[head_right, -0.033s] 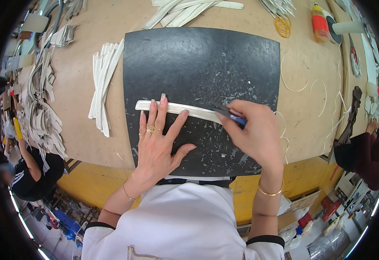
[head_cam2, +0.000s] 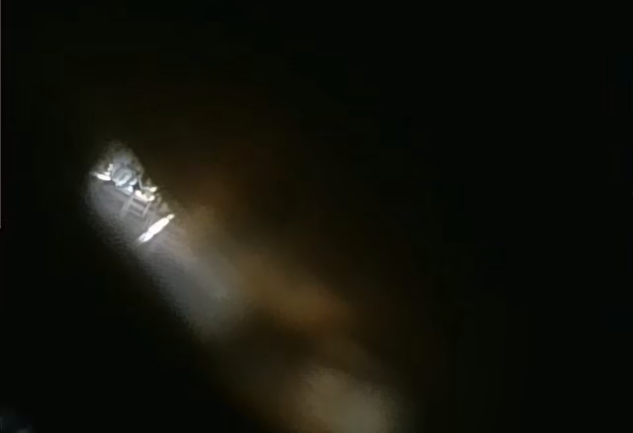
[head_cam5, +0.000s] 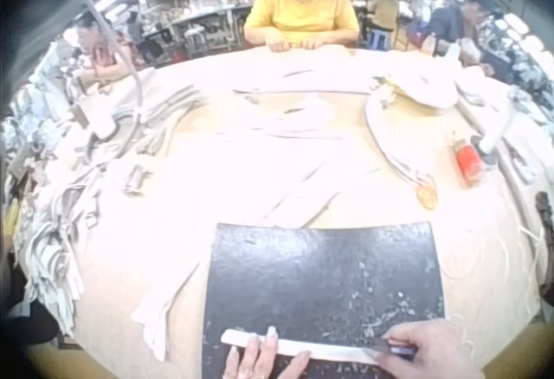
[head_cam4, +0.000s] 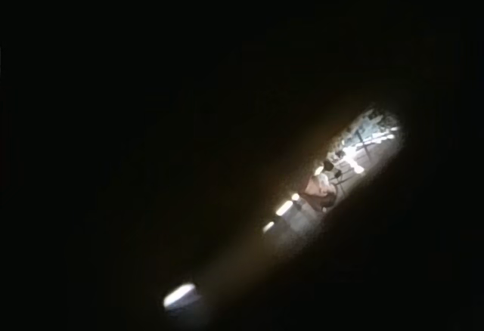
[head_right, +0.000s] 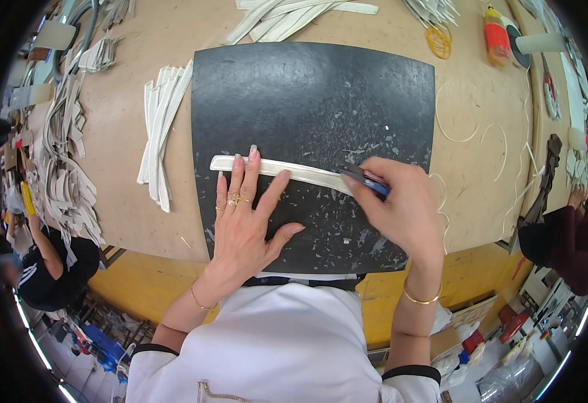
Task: The person uses a utility knife to cut long white fabric strips on a black cutting mat. They repeatedly trim the edges of each strip, then place the finished pieces into a pile on the table.
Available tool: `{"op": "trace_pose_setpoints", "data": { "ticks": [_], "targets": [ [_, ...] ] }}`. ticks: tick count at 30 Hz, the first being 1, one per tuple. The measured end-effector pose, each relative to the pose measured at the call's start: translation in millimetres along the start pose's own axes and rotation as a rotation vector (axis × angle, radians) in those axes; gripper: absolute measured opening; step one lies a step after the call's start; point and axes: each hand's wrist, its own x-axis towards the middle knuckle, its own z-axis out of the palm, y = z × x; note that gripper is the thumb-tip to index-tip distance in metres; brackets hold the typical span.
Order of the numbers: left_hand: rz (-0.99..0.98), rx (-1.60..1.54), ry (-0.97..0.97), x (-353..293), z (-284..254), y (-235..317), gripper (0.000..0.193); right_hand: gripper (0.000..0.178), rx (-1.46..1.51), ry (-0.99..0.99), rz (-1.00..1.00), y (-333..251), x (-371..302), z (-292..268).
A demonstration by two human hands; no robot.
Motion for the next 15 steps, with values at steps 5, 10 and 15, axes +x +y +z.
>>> {"op": "trace_pose_setpoints", "data": {
  "ticks": [5,10,15],
  "targets": [
    [-0.015,-0.097,0.062,4.6,4.1,-2.1,0.093,0.021,0.141,-0.019,0.085,32.1,-8.2,-12.4],
    [-0.052,-0.038,0.059,5.9,8.0,-0.1,0.090,0.021,0.178,0.011,0.074,44.1,-10.4,-13.2],
    [-0.096,0.022,0.064,6.9,11.3,4.2,0.080,0.022,0.161,0.023,0.073,45.3,-11.3,-13.2]
  ]
}}
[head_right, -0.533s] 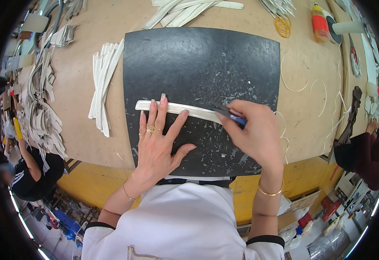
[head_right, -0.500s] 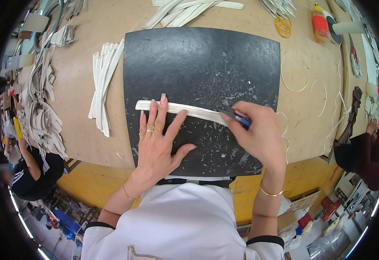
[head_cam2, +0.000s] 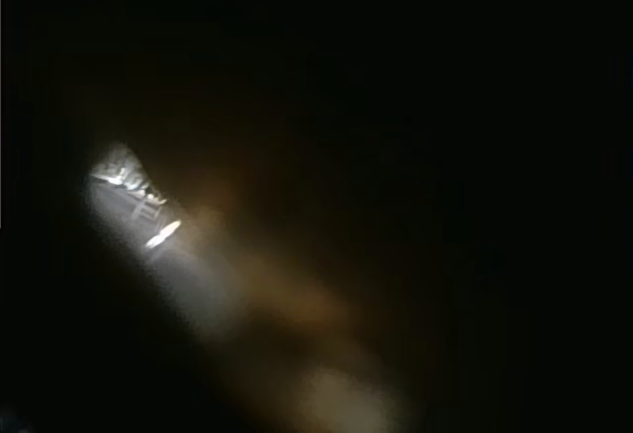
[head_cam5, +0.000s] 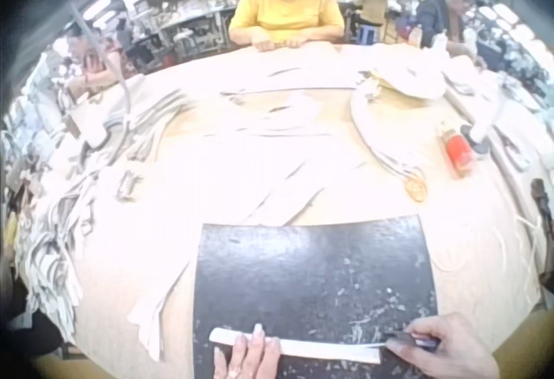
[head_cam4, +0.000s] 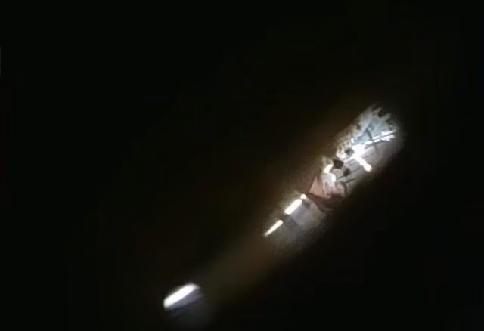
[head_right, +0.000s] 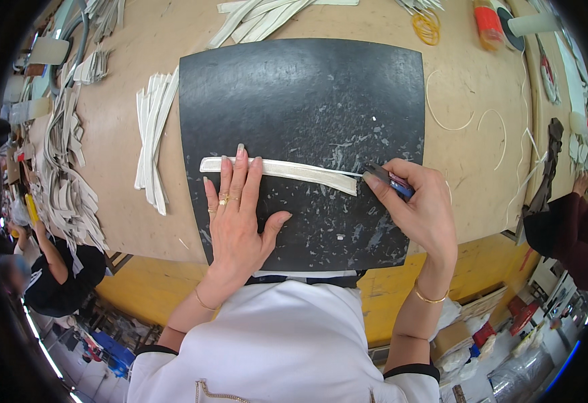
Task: The person uses a utility knife to cut long white fabric strips on a black cutting mat. They repeatedly trim the edges of each strip, then place the finished pieces into a pile on the table.
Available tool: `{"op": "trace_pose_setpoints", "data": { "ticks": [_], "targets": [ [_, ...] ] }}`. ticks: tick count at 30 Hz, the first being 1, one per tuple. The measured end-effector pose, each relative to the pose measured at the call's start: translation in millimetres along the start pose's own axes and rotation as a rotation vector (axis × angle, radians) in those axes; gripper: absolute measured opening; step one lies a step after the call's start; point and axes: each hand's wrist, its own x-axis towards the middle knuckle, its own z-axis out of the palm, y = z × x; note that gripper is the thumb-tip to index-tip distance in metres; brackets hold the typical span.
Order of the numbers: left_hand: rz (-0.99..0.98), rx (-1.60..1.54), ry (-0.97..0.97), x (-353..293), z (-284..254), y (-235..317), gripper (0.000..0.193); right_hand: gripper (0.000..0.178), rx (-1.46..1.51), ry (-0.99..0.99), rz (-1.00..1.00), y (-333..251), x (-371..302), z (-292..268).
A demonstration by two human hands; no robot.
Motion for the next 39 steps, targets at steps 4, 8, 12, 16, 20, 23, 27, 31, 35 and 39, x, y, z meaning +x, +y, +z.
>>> {"op": "trace_pose_setpoints", "data": {
  "ticks": [4,8,12,16,20,23,27,31,35,39],
  "targets": [
    [-0.006,0.046,0.005,1.8,2.5,7.6,0.077,0.021,-0.007,0.001,0.011,1.8,-0.8,0.7],
    [0.007,0.089,0.013,4.7,6.0,17.2,0.078,0.020,0.010,-0.007,0.012,-0.5,-2.8,0.2],
    [-0.017,0.142,-0.084,2.7,3.3,20.0,0.077,0.025,0.016,-0.111,0.059,-16.7,-4.2,-3.1],
    [-0.025,0.110,-0.058,0.8,5.9,20.4,0.078,0.032,-0.215,-0.254,0.083,-39.0,8.0,-3.1],
    [0.043,0.029,-0.098,1.7,8.4,14.4,0.080,0.039,-0.354,-0.094,-0.033,-53.2,10.0,5.0],
    [0.079,-0.017,-0.087,2.4,8.1,10.1,0.078,0.046,-0.367,-0.023,-0.163,-57.3,4.1,2.9],
    [0.102,-0.009,-0.061,2.9,6.4,9.6,0.077,0.046,-0.438,-0.139,-0.201,-61.3,1.6,2.0],
    [0.094,0.016,-0.056,3.4,5.0,9.8,0.077,0.041,-0.397,-0.136,-0.133,-65.4,6.3,15.1],
    [0.090,0.032,-0.038,2.3,5.0,9.2,0.076,0.037,-0.415,-0.084,-0.147,-63.6,7.0,30.2],
    [0.079,0.041,-0.060,-0.3,3.3,7.6,0.079,0.036,-0.393,-0.053,-0.174,-58.8,9.4,36.0]
  ]
}}
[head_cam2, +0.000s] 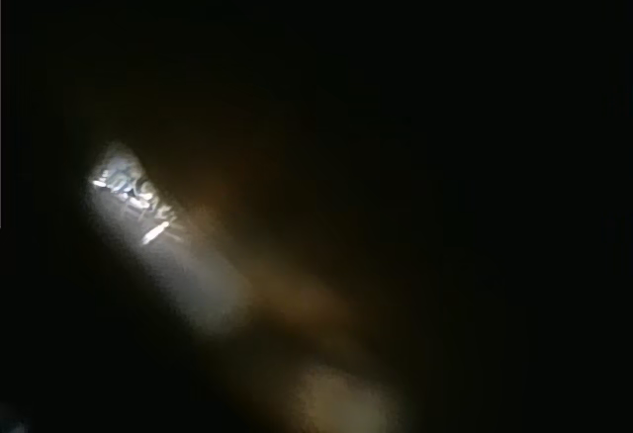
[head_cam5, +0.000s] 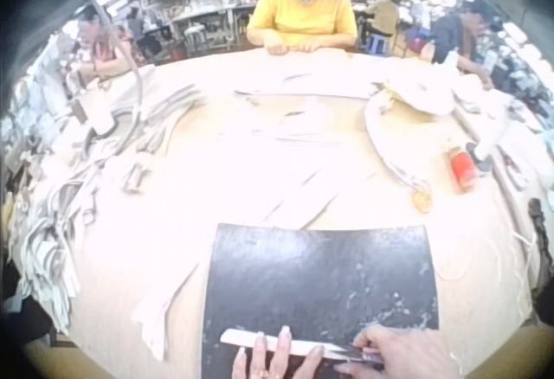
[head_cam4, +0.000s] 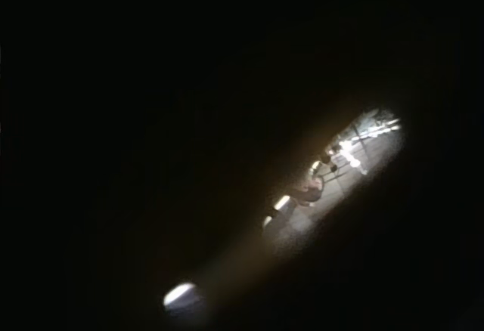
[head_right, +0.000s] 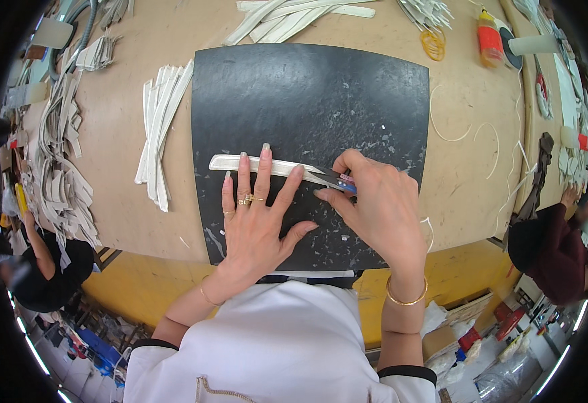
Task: The person uses a utility knife to cut long white fabric strips on a black cutting mat. They repeatedly trim the edges of each strip, then place the finished pieces into a pile on the table.
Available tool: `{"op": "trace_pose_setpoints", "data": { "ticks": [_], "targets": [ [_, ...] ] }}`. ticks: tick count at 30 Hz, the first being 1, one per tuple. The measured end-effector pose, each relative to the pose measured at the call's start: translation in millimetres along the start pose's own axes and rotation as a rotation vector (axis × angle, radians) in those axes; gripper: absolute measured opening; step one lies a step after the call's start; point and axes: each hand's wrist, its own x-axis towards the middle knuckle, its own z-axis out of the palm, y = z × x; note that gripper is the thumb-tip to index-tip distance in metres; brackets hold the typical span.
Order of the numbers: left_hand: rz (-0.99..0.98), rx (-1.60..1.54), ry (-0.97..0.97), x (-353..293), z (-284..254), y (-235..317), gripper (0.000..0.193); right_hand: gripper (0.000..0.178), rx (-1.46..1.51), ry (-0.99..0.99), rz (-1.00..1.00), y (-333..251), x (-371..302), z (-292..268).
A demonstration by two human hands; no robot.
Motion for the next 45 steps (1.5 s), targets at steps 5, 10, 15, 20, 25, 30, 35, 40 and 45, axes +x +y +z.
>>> {"op": "trace_pose_setpoints", "data": {
  "ticks": [5,10,15,20,25,30,35,40,45],
  "targets": [
    [0.002,0.025,0.072,-3.3,-14.5,-14.0,0.094,0.032,0.011,0.027,-0.020,-8.1,-1.4,-2.5],
    [-0.092,0.105,0.061,-11.7,-31.6,-40.5,0.095,0.039,0.047,0.221,-0.152,-28.2,-8.4,1.7],
    [-0.086,0.134,0.038,-15.5,-30.3,-53.7,0.093,0.059,-0.091,0.176,-0.374,-43.0,2.0,35.3],
    [-0.093,0.135,0.041,-15.8,-26.8,-53.8,0.093,0.068,-0.291,0.192,-0.417,-41.7,4.6,54.5],
    [-0.121,0.108,0.002,-16.0,-28.1,-53.5,0.091,0.074,-0.368,0.250,-0.467,-33.1,3.1,68.2],
    [-0.123,0.187,-0.012,-15.7,-27.8,-52.6,0.088,0.079,-0.385,0.228,-0.483,-30.1,3.5,68.0],
    [-0.145,0.291,0.044,-16.9,-24.1,-52.7,0.079,0.081,-0.460,0.172,-0.444,-43.6,0.1,62.3],
    [-0.144,0.231,0.081,-13.4,-26.2,-54.4,0.065,0.081,-0.444,0.012,-0.456,-55.7,6.5,50.4],
    [-0.076,-0.221,0.235,-7.3,-34.4,-79.6,0.047,0.078,-0.306,0.048,-0.532,-51.1,20.1,33.6]
  ]
}}
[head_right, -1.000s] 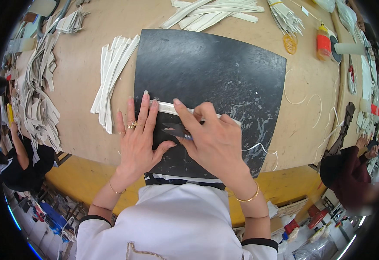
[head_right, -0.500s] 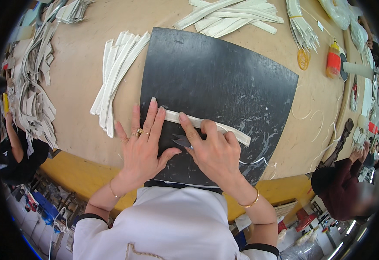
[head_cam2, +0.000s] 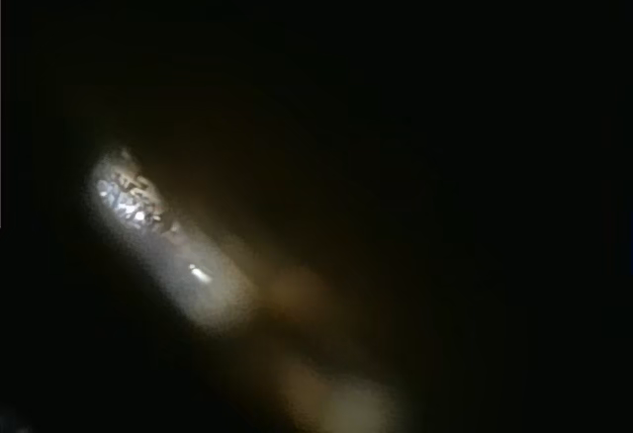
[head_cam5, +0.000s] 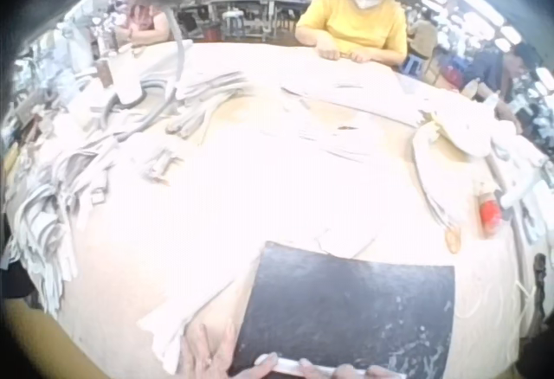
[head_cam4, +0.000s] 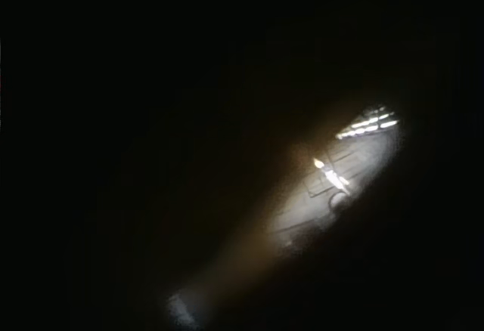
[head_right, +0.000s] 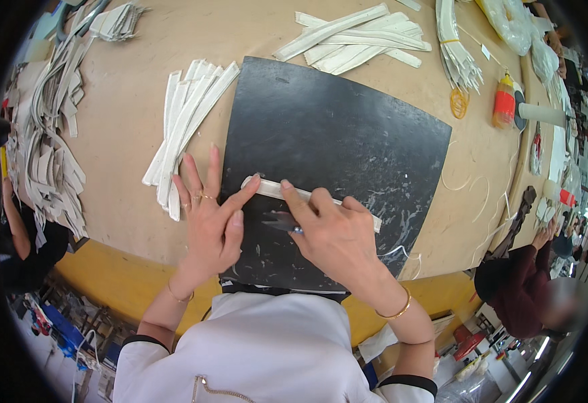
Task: The person uses a utility knife to cut long white fabric strips on a black cutting mat. They repeatedly trim the edges of each strip, then place the finished pieces into a pile on the table.
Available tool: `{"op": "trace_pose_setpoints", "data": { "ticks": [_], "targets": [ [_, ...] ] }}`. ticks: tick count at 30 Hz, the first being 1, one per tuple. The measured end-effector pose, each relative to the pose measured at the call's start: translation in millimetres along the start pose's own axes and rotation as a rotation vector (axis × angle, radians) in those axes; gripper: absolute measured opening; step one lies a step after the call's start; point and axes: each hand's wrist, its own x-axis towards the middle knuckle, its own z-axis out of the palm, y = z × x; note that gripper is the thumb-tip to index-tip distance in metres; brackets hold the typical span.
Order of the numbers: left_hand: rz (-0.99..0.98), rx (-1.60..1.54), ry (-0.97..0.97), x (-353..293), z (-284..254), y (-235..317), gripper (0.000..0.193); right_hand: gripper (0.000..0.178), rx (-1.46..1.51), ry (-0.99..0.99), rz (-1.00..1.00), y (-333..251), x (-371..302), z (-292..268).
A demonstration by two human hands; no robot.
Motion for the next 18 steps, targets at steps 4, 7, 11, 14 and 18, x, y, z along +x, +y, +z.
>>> {"op": "trace_pose_setpoints", "data": {
  "ticks": [4,7,11,14,18],
  "targets": [
    [-0.046,0.012,0.017,-6.0,11.0,5.5,0.048,0.076,-0.027,0.053,0.028,-16.1,-0.3,9.4],
    [-0.071,0.029,0.052,-7.1,14.4,4.7,0.048,0.071,-0.055,-0.002,0.099,-27.6,3.3,18.4],
    [-0.034,-0.002,0.088,-1.7,13.8,2.2,0.048,0.071,-0.007,-0.033,0.090,-20.7,6.5,13.8],
    [-0.009,-0.052,0.095,-0.3,11.6,-1.1,0.048,0.071,-0.014,-0.012,0.107,-19.3,0.6,10.2],
    [-0.047,0.031,0.097,-6.6,14.8,3.7,0.047,0.068,-0.063,-0.061,0.208,-24.9,-17.0,7.5]
  ]
}}
